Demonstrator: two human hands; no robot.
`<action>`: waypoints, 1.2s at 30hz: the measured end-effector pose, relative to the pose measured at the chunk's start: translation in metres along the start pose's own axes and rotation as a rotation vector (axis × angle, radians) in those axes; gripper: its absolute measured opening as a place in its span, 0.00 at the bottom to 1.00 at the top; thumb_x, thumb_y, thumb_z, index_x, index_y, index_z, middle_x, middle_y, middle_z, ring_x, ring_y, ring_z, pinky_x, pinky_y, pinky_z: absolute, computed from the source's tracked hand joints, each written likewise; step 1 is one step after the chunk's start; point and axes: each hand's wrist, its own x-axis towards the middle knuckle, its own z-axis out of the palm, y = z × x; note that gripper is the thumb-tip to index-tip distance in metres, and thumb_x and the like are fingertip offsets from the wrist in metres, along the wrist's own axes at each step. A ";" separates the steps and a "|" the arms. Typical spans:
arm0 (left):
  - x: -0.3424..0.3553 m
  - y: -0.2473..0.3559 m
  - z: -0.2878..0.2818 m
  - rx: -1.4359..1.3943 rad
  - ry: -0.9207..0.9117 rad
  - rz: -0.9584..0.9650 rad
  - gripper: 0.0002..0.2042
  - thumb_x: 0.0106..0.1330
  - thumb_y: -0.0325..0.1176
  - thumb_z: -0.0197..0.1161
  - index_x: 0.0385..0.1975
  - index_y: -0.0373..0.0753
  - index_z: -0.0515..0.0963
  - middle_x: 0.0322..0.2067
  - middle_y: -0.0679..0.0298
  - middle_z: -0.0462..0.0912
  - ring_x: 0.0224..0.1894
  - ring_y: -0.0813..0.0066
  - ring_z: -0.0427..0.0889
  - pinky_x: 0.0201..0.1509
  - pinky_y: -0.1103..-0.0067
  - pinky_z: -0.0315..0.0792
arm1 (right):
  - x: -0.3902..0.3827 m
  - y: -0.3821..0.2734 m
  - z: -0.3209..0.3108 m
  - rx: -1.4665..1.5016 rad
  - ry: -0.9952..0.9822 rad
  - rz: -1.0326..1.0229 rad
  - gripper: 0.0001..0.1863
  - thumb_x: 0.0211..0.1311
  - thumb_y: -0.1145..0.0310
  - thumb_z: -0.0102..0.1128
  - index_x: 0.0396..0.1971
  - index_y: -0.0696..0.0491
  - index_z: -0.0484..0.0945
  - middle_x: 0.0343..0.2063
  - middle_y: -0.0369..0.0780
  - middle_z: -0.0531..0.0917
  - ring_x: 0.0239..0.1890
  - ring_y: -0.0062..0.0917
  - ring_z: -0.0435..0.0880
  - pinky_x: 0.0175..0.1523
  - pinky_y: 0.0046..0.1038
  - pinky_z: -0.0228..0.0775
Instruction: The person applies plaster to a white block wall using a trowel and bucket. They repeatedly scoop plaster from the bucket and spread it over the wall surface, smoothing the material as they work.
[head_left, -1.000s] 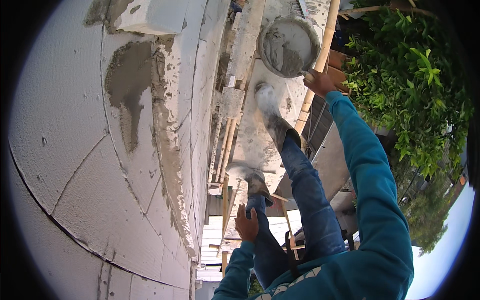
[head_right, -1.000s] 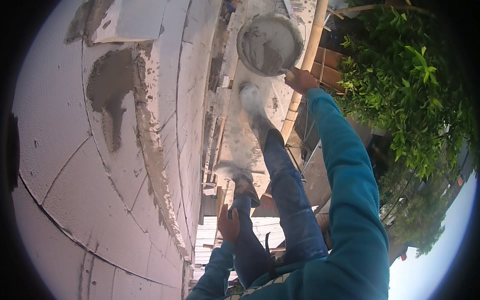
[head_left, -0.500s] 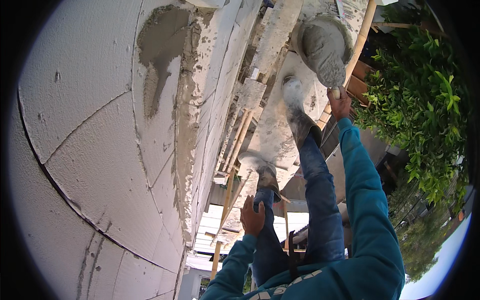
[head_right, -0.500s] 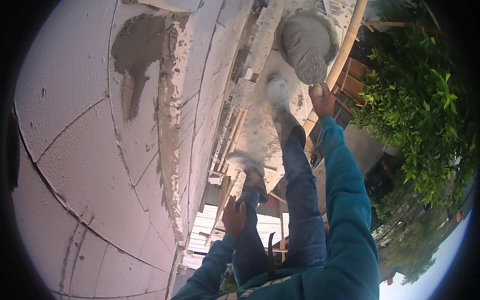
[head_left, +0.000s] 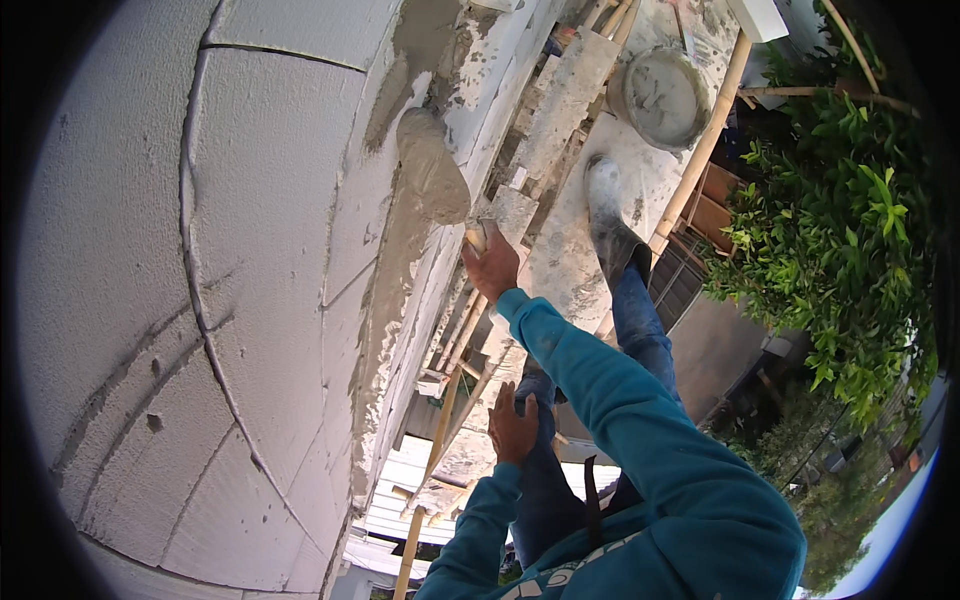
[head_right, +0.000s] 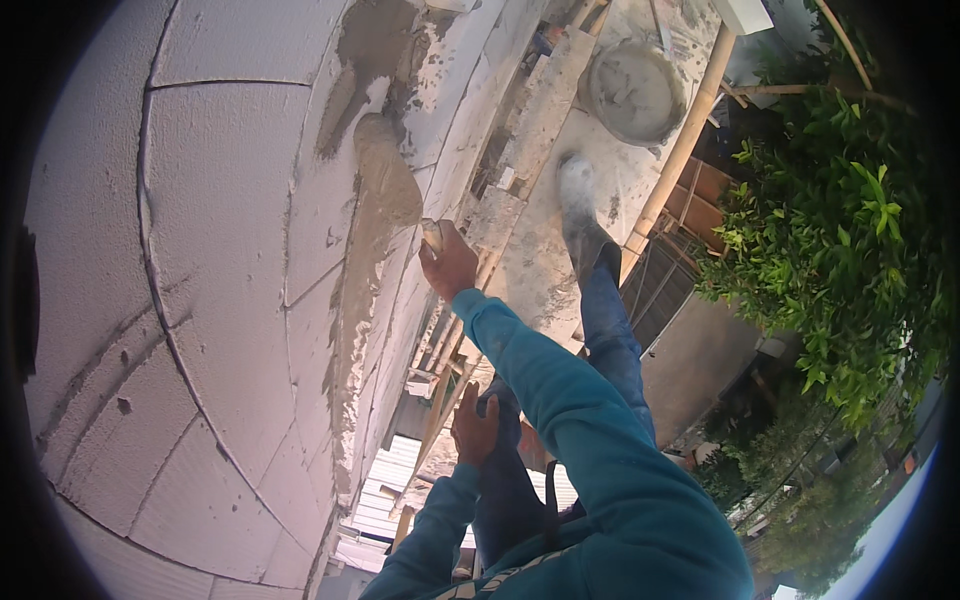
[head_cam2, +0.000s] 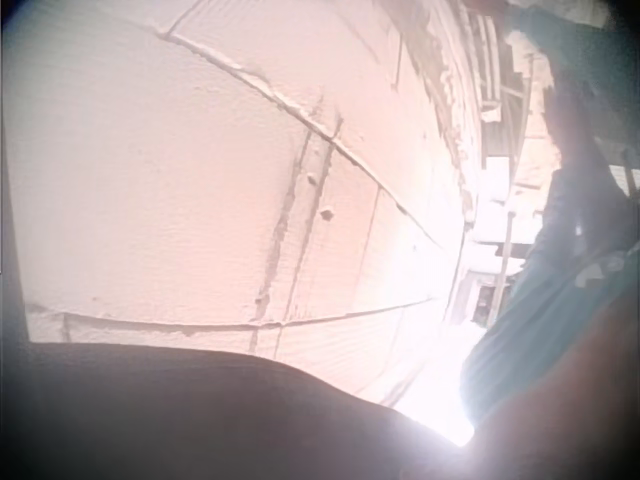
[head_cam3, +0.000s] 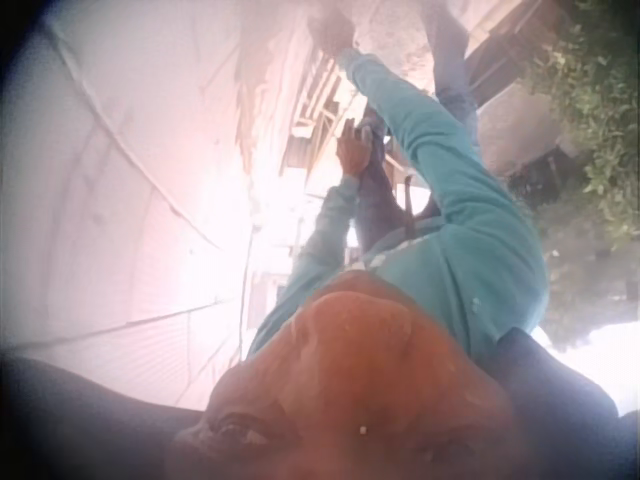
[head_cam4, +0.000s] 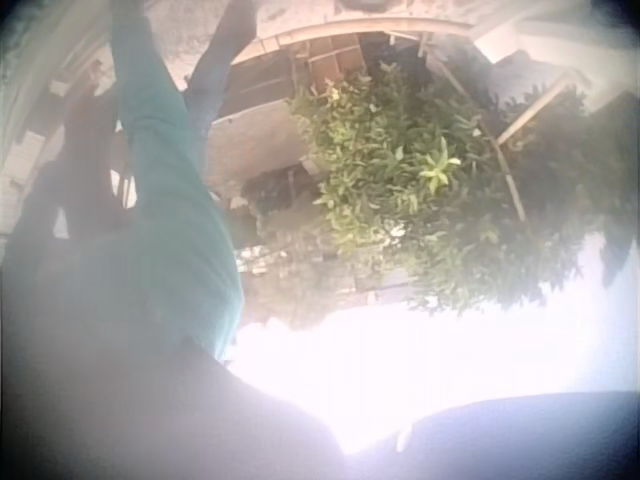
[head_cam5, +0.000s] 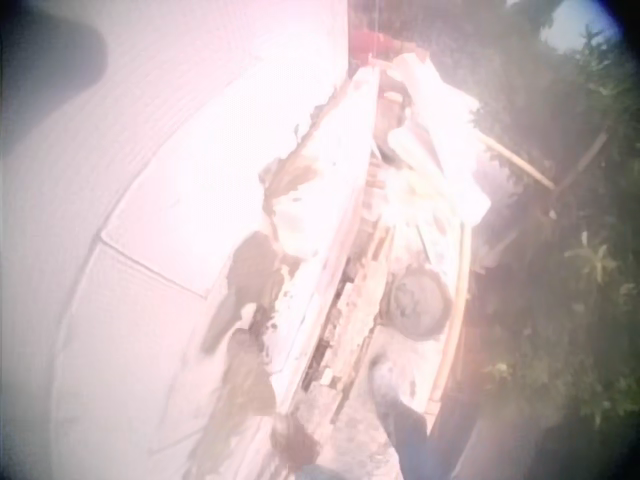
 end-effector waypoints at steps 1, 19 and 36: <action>-0.003 -0.012 0.005 -0.093 -0.094 -0.068 0.26 0.64 0.44 0.60 0.57 0.33 0.71 0.57 0.48 0.74 0.60 0.50 0.72 0.65 0.61 0.63 | -0.006 -0.012 0.031 0.022 0.053 0.020 0.22 0.54 0.67 0.61 0.50 0.49 0.70 0.39 0.47 0.81 0.41 0.48 0.81 0.46 0.41 0.73; -0.044 -0.107 0.040 -0.414 0.233 0.070 0.32 0.55 0.41 0.70 0.59 0.34 0.69 0.53 0.49 0.76 0.55 0.48 0.75 0.60 0.59 0.66 | -0.100 -0.062 0.119 0.281 0.176 -0.242 0.23 0.59 0.71 0.59 0.54 0.54 0.66 0.42 0.49 0.77 0.40 0.46 0.78 0.41 0.37 0.73; -0.011 -0.081 0.008 -0.321 -0.132 -0.037 0.34 0.56 0.45 0.68 0.61 0.34 0.68 0.59 0.49 0.72 0.60 0.48 0.70 0.63 0.60 0.64 | -0.028 -0.034 0.091 0.381 -0.023 0.084 0.25 0.54 0.72 0.63 0.52 0.55 0.65 0.34 0.51 0.82 0.35 0.46 0.82 0.40 0.40 0.74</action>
